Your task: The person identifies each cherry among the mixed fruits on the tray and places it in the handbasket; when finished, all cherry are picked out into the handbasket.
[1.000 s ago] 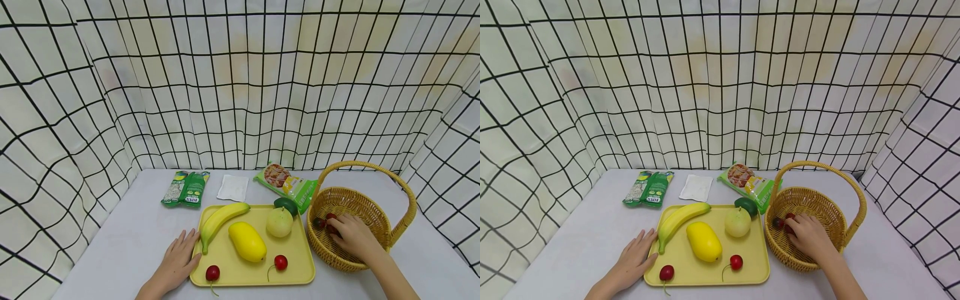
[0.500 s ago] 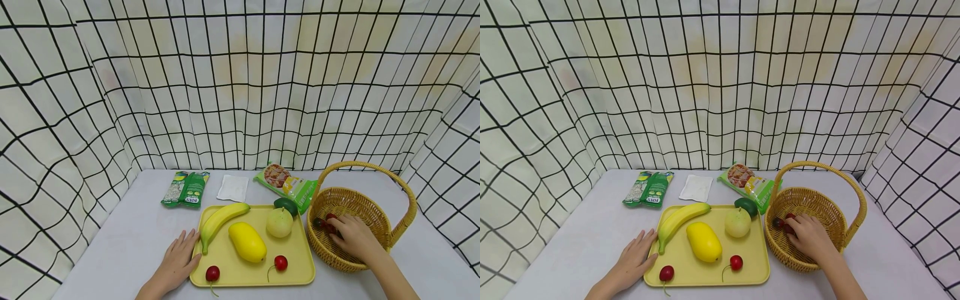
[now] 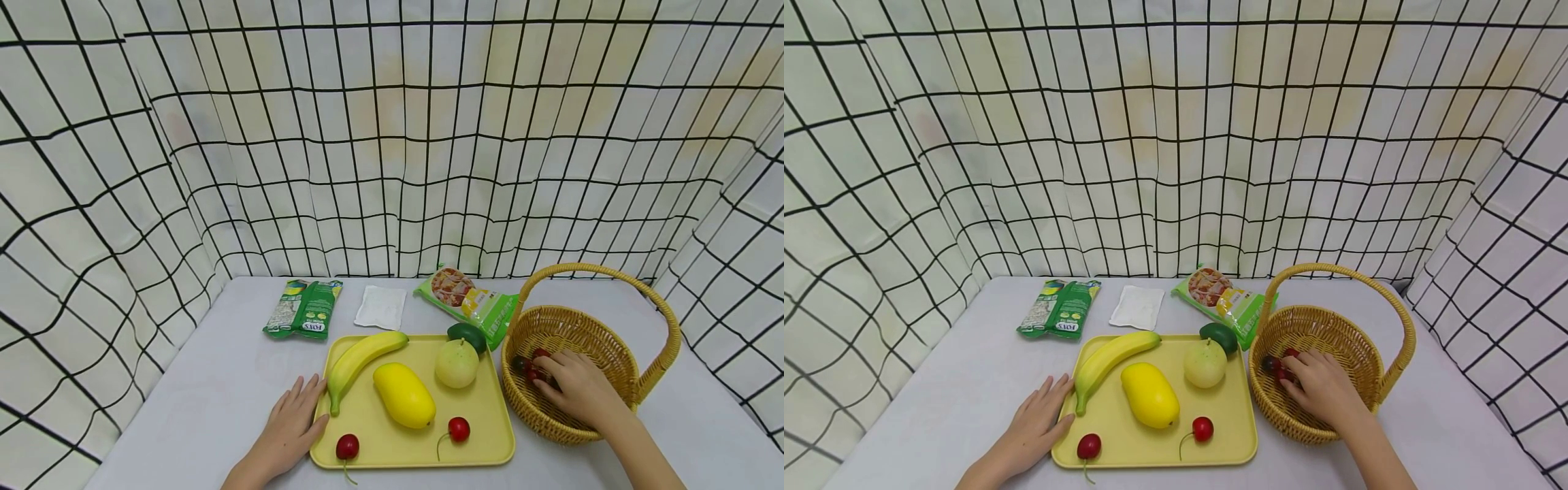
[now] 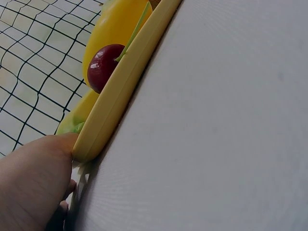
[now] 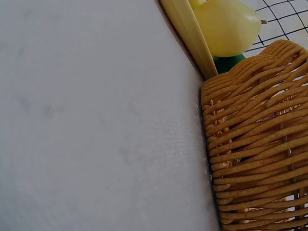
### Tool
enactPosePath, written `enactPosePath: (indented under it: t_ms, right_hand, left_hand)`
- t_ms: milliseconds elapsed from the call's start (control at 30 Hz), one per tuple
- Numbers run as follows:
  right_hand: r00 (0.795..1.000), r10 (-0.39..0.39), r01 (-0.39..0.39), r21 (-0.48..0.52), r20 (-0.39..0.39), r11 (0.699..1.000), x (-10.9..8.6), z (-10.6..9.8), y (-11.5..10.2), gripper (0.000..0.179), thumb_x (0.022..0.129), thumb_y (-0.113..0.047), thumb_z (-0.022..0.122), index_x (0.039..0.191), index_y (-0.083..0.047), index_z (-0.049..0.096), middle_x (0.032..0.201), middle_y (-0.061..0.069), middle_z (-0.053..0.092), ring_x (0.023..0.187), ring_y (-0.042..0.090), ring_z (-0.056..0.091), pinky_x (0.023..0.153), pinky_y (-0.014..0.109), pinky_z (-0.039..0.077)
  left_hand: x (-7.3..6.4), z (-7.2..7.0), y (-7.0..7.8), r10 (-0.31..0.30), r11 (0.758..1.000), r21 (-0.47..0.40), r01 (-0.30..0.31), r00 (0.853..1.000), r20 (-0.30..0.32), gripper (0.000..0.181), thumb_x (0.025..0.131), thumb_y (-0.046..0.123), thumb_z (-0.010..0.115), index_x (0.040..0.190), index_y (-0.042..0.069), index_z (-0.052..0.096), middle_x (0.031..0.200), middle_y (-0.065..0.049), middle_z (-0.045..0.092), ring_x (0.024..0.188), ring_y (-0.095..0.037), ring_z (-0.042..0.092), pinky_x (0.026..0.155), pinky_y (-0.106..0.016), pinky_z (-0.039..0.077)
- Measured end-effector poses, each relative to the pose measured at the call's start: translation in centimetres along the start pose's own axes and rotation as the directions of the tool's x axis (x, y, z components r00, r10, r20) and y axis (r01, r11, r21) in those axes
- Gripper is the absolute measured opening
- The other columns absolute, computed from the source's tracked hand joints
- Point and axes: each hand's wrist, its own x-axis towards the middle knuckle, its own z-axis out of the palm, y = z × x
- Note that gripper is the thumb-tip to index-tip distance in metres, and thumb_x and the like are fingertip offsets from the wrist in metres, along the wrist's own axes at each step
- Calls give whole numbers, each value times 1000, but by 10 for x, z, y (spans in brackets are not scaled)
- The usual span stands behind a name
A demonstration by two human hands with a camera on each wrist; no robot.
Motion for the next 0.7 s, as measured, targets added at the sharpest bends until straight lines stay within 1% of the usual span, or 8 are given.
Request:
enactPosePath:
  t_ms: [233,433,700]
  right_hand:
    - [1000,2,-2,-5,-2,1000,0,0,1,23,72,-21,76,91,-13,66,74,-4,57,70,17,53,61,38,46]
    - [1000,4,-4,-1,0,1000,0,0,2,23,73,-21,75,92,-12,66,74,-3,58,71,18,53,62,39,47]
    - [999,-29,28,-16,-35,999,-1,0,4,25,71,-20,76,92,-11,66,74,-1,59,69,19,54,60,39,46]
  left_hand:
    - [-1,-1,1,-1,1000,-3,1,1000,5,62,94,41,47,142,5,31,147,-17,26,136,-39,10,106,-58,8]
    - [-1,-1,2,5,1000,1,-5,1000,1,62,94,41,47,142,5,31,147,-17,26,136,-38,10,106,-58,8]
    - [-1,-1,1,5,1000,-5,-5,1000,2,63,93,41,48,143,6,31,147,-17,26,136,-39,10,105,-58,7]
